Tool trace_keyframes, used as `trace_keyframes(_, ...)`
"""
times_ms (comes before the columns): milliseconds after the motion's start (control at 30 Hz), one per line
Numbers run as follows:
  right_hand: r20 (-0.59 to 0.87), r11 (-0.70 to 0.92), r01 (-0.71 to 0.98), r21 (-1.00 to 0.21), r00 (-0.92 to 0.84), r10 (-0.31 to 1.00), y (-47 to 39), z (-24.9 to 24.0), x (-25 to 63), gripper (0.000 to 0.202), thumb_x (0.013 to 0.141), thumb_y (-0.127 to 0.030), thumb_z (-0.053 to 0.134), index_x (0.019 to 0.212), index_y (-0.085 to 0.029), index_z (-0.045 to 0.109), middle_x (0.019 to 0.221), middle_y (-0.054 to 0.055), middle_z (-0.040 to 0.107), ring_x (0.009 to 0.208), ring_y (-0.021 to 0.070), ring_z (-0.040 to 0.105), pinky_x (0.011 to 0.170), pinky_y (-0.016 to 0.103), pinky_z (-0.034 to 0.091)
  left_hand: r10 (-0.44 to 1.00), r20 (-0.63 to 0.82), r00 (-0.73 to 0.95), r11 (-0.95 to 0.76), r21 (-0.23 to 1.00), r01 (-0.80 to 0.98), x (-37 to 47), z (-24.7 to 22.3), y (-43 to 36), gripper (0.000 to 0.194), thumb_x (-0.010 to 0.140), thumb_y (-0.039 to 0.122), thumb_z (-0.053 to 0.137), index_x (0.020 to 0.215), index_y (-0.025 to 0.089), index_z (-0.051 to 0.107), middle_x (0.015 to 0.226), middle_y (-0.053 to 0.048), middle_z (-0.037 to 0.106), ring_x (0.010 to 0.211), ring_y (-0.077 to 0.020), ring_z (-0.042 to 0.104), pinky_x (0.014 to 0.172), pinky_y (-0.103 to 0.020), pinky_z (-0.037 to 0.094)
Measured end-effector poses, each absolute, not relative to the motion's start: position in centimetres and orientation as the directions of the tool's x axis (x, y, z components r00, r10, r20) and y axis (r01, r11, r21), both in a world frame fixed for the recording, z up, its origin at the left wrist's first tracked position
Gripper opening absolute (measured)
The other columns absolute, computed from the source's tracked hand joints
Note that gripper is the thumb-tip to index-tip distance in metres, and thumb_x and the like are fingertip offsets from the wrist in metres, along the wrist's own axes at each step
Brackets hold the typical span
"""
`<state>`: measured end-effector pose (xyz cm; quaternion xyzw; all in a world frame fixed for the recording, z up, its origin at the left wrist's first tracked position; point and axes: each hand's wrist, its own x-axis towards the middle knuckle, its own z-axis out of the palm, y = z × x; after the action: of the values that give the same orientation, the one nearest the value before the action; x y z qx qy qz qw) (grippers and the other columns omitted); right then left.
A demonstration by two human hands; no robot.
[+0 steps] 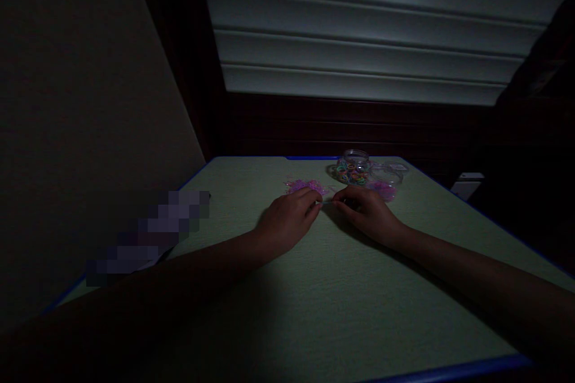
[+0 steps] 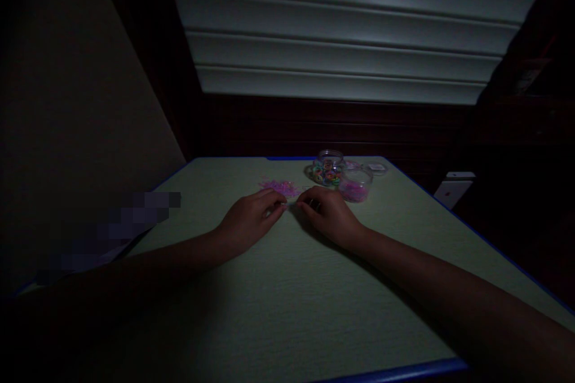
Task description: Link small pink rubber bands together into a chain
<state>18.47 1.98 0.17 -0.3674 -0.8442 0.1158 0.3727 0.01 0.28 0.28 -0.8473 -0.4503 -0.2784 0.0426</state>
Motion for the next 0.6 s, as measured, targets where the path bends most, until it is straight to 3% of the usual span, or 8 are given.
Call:
trace_keyframes(400,0.564,0.714,0.552,-0.429,-0.453,0.690,2.02,0.12,18.43,0.015,0.079,-0.020,0.047,0.081,-0.016,0.060,0.076,0.003,0.061,0.066,0.0122,0.053,0.060,0.024,0.040,0.740,0.495,0.455,-0.602,0.185,0.777,-0.10,0.09,0.32,0.022,0.080,0.030,0.045,0.099,0.020,0.051,0.097,-0.002,0.057,0.081,-0.0139,0.055,0.069,-0.026,0.043)
trace_keyframes(600,0.564,0.720,0.544,-0.430,-0.461,0.685,1.96,0.11,18.53,0.015,0.080,-0.021,0.046,0.081,-0.016,0.060,0.075,0.003,0.061,0.066,0.0118,0.053,0.060,0.024,0.040,0.728,0.498,0.471,-0.620,0.185,0.762,0.03,0.32,0.28,0.020,0.084,0.027,0.038,0.095,0.020,0.053,0.092,-0.002,0.057,0.079,-0.0134,0.054,0.068,-0.026,0.043)
